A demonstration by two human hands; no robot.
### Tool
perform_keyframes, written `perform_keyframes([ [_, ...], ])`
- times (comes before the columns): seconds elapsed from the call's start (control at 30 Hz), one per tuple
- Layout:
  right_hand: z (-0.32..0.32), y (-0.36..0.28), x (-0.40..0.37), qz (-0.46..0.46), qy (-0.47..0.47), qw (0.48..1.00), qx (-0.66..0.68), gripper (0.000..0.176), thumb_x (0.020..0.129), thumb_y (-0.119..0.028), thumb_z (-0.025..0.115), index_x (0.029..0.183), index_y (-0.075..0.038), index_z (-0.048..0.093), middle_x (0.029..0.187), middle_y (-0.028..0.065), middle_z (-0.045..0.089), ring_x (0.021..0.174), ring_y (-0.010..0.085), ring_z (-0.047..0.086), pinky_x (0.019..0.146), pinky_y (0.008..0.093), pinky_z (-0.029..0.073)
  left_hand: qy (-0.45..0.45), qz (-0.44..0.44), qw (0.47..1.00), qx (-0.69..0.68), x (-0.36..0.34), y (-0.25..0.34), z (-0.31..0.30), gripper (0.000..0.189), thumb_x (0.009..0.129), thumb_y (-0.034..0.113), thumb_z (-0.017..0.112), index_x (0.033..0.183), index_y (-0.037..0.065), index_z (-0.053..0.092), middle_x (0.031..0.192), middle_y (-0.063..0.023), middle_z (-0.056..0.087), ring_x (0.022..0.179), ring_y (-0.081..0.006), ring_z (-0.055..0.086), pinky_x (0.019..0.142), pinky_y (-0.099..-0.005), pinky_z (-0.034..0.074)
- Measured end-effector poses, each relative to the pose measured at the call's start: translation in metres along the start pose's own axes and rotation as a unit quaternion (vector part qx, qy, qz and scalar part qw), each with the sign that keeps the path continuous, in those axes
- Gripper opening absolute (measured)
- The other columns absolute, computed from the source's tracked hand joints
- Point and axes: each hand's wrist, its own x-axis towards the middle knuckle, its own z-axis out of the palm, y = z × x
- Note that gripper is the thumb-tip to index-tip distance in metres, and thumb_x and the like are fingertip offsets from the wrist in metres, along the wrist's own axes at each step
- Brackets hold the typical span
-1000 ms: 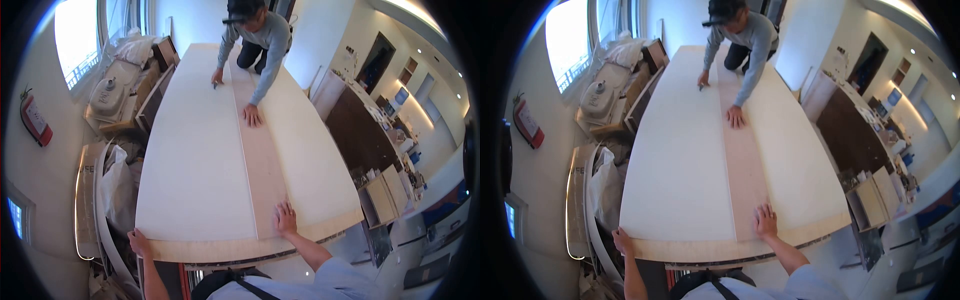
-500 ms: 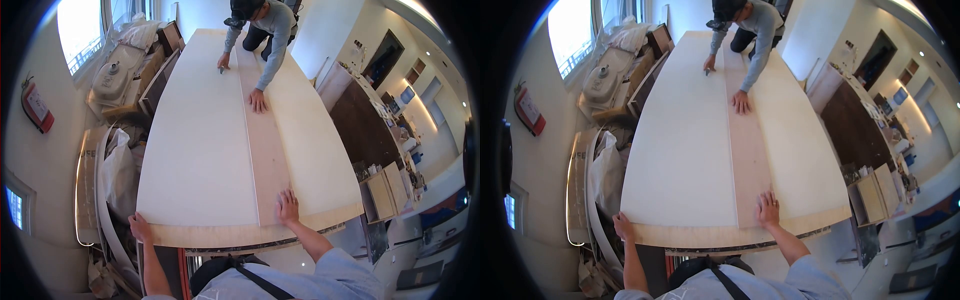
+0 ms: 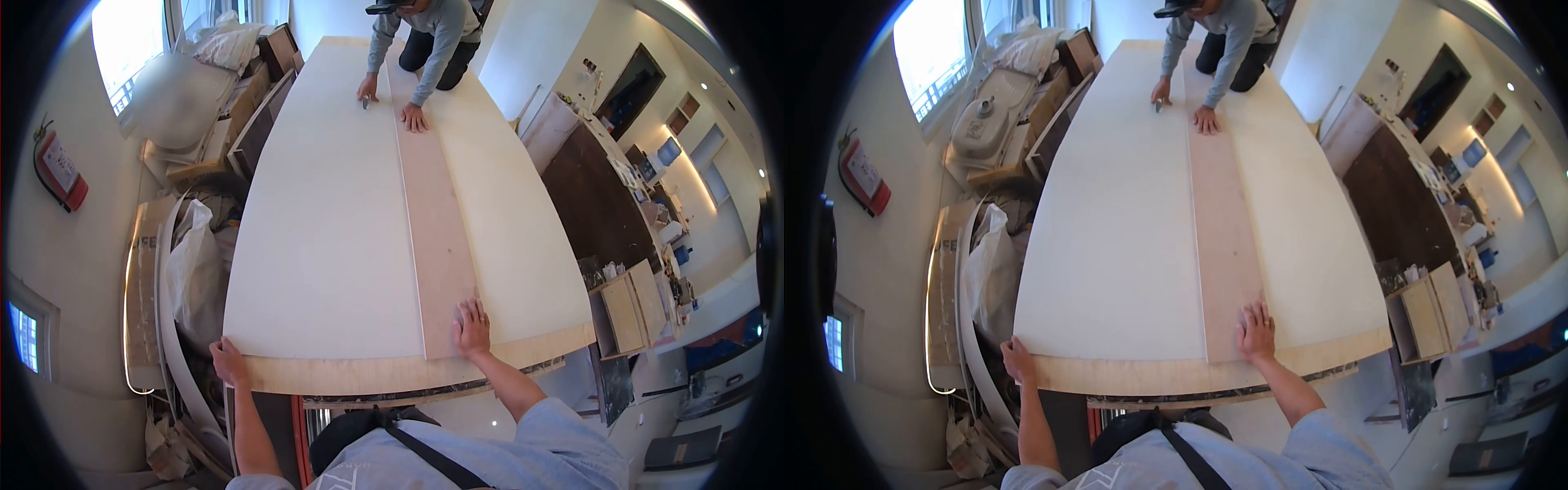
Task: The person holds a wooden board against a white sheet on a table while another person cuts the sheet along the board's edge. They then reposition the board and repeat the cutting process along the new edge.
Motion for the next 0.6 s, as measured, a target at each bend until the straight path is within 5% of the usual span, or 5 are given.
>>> perform_keyframes([
  [0.6, 0.0010, 0.0005, -0.0008, 0.001, 0.000, 1.000, -0.007, 0.051, 0.095, -0.034, 0.052, 0.141, -0.012, 0.047, 0.155, 0.0146, 0.035, 0.147, 0.0356, 0.025, 0.116, 0.0555, 0.024, -0.006, -0.010, 1.000, 0.020, -0.0017, 0.0023, -0.0029, 0.039, 0.098, 0.047, 0.050, 0.106, 0.010, 0.059, 0.099, -0.0169, 0.071, 0.094, -0.0414, 0.066, 0.080, -0.0519, 0.050],
])
